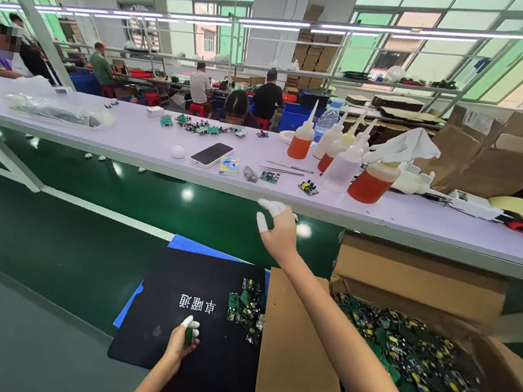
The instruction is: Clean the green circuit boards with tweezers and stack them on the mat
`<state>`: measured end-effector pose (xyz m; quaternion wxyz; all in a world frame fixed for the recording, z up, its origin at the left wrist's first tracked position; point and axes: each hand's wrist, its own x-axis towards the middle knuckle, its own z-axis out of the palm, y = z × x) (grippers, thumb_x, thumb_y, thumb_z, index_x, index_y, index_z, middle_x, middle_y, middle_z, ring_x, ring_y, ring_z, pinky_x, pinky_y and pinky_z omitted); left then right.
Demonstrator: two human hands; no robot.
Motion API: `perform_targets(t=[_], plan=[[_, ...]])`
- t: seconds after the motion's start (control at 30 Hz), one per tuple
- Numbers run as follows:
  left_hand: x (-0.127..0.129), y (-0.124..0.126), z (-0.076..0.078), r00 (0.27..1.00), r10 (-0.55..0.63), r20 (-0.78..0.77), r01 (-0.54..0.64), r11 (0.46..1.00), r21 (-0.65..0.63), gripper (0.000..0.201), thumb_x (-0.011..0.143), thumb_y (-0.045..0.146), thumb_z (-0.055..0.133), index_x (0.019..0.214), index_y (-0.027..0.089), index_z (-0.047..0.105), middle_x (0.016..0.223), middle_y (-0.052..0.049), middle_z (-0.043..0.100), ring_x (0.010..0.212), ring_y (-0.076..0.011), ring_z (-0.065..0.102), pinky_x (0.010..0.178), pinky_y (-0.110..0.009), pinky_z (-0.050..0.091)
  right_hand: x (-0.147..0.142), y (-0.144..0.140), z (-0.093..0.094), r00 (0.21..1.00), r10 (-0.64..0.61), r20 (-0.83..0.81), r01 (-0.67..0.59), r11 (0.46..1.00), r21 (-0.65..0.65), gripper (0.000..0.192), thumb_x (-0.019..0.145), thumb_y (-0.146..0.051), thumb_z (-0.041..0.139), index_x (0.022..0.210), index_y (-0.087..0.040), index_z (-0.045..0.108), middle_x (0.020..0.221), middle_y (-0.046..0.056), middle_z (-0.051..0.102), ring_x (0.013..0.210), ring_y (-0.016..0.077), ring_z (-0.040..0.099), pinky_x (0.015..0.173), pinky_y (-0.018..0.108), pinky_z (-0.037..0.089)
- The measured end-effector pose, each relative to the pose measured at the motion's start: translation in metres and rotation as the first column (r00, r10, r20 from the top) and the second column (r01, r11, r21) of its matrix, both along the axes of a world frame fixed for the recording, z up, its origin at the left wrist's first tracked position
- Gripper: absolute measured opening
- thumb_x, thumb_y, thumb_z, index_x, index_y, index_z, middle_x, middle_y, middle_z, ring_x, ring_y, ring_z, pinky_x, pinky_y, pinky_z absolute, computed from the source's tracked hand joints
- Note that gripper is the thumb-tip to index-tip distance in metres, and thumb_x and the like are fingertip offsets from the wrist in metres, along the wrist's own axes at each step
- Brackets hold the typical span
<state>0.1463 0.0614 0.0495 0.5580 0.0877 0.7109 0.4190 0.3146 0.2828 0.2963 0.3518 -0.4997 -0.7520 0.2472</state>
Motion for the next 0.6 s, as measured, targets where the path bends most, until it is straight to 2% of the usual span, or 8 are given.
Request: perform_targets(t=[0.1, 0.2, 0.27, 0.33, 0.4, 0.47, 0.53, 0.6], plan=[[0.009, 0.018, 0.007, 0.998, -0.061, -0.025, 0.062, 0.997, 0.05, 0.027, 0.095, 0.036, 0.056, 0.108, 0.013, 0.06, 0.098, -0.006, 0.065, 0.079, -0.0157, 0.065, 0.069, -0.033, 0.057, 0.006, -0.061, -0.069, 0.985, -0.026, -0.17, -0.035, 0.938, -0.346, 0.027, 0.094, -0.036, 0.057, 0.112, -0.016, 0.061, 0.111, 0.007, 0.064, 0.1, 0.0221, 0.061, 0.092, 0.045, 0.048], [0.024, 0.044, 0.023, 0.98, -0.18, -0.085, 0.192, 0.967, 0.169, 0.03, 0.095, 0.036, 0.056, 0.115, 0.014, 0.058, 0.108, -0.008, 0.064, 0.088, -0.0187, 0.065, 0.076, -0.037, 0.057, 0.008, -0.126, -0.126, 0.936, -0.169, -0.309, -0.077, 0.756, -0.649, 0.028, 0.095, -0.04, 0.056, 0.106, -0.015, 0.063, 0.102, 0.006, 0.067, 0.087, 0.0181, 0.065, 0.081, 0.039, 0.053], [0.039, 0.058, 0.038, 0.943, -0.295, -0.154, 0.327, 0.905, 0.273, 0.033, 0.095, 0.036, 0.055, 0.121, 0.015, 0.055, 0.115, -0.009, 0.062, 0.095, -0.0211, 0.064, 0.082, -0.042, 0.056, 0.017, -0.162, -0.148, 0.875, -0.294, -0.384, -0.135, 0.614, -0.777, 0.037, 0.094, -0.048, 0.053, 0.106, -0.014, 0.062, 0.093, 0.005, 0.068, 0.077, 0.0172, 0.066, 0.074, 0.037, 0.054], [0.06, 0.065, 0.056, 0.869, -0.429, -0.248, 0.494, 0.788, 0.367, 0.035, 0.093, 0.032, 0.055, 0.125, 0.016, 0.052, 0.119, -0.01, 0.061, 0.101, -0.0226, 0.063, 0.091, -0.045, 0.052, 0.034, -0.189, -0.156, 0.774, -0.413, -0.48, -0.233, 0.52, -0.822, 0.052, 0.091, -0.06, 0.045, 0.108, -0.015, 0.063, 0.087, 0.008, 0.07, 0.076, 0.0205, 0.068, 0.074, 0.039, 0.053], [0.088, 0.063, 0.072, 0.747, -0.562, -0.356, 0.665, 0.615, 0.424, 0.039, 0.089, 0.025, 0.055, 0.128, 0.02, 0.053, 0.121, -0.009, 0.062, 0.108, -0.0227, 0.06, 0.102, -0.044, 0.046, 0.055, -0.205, -0.155, 0.639, -0.517, -0.569, -0.325, 0.489, -0.809, 0.06, 0.085, -0.068, 0.041, 0.11, -0.018, 0.063, 0.093, 0.011, 0.072, 0.087, 0.0251, 0.07, 0.079, 0.042, 0.053], [0.119, 0.055, 0.085, 0.598, -0.653, -0.465, 0.796, 0.413, 0.444, 0.048, 0.081, 0.02, 0.058, 0.129, 0.02, 0.055, 0.128, -0.01, 0.061, 0.12, -0.0259, 0.055, 0.111, -0.045, 0.037, 0.076, -0.213, -0.151, 0.49, -0.606, -0.627, -0.363, 0.512, -0.779, 0.059, 0.082, -0.067, 0.044, 0.112, -0.02, 0.064, 0.102, 0.012, 0.072, 0.097, 0.027, 0.068, 0.086, 0.043, 0.052], [0.145, 0.045, 0.094, 0.459, -0.683, -0.568, 0.873, 0.229, 0.431, 0.059, 0.073, 0.017, 0.063, 0.131, 0.021, 0.055, 0.138, -0.01, 0.055, 0.133, -0.0303, 0.044, 0.12, -0.049, 0.02, 0.094, -0.215, -0.149, 0.344, -0.677, -0.651, -0.34, 0.556, -0.758, 0.05, 0.081, -0.059, 0.051, 0.112, -0.021, 0.064, 0.108, 0.01, 0.071, 0.103, 0.027, 0.066, 0.091, 0.042, 0.05], [0.16, 0.04, 0.098, 0.361, -0.67, -0.649, 0.912, 0.109, 0.395, 0.073, 0.067, 0.019, 0.069, 0.137, 0.02, 0.05, 0.145, -0.009, 0.049, 0.139, -0.0334, 0.036, 0.122, -0.052, 0.013, 0.111, -0.215, -0.15, 0.215, -0.729, -0.65, -0.287, 0.59, -0.755, 0.039, 0.08, -0.049, 0.057, 0.108, -0.022, 0.065, 0.109, 0.008, 0.071, 0.106, 0.0264, 0.065, 0.092, 0.04, 0.05]])
